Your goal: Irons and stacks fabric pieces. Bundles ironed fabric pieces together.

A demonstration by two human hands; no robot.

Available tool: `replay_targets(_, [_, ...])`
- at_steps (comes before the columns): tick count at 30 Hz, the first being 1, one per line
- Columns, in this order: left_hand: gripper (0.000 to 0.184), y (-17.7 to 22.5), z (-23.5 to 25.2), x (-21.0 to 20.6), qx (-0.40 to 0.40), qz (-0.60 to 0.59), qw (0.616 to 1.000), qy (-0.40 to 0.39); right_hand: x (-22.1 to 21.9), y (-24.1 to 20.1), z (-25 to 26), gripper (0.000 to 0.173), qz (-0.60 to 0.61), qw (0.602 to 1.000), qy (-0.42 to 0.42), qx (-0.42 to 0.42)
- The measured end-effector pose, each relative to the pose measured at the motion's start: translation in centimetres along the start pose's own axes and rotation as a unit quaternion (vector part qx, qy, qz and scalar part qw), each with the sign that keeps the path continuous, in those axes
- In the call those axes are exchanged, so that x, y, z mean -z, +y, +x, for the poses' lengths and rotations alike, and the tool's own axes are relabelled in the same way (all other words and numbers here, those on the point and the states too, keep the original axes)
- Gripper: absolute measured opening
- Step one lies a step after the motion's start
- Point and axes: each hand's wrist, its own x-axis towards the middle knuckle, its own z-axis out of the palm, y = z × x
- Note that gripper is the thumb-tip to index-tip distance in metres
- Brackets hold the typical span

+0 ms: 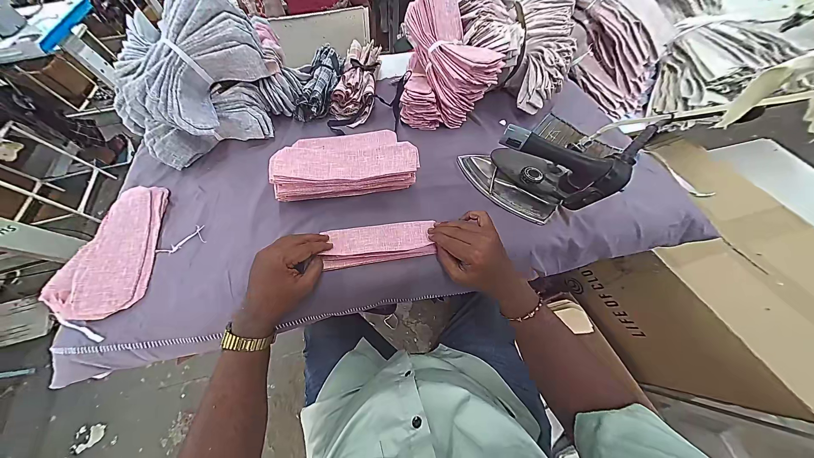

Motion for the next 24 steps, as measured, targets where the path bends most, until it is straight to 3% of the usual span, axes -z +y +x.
replay_targets(4, [0.026,0.3,0.5,0.0,0.016,-0.019,1.0,-0.001,-1.0,-0.6,0.0,0.024,0.052,0.993,0.023,-0.101])
replay_targets(9, [0.023,0.1,1.3,1.1,0.031,-0.051,0.997,-0.058,-0.4,-0.4,0.5,0.02,0.116,0.975,0.005,-0.188])
replay_targets(19, [0.027,0.3,1.5,1.2,0.028,0.007,0.991,-0.13,0.0,-1.1,0.8,0.024,0.011,0.991,-0.042,-0.128])
replay_targets(24, [0.029,0.9,1.5,1.1,-0.017,0.07,0.988,-0.136,1.6,-1.9,1.4,0.026,-0.058,0.988,-0.119,-0.081])
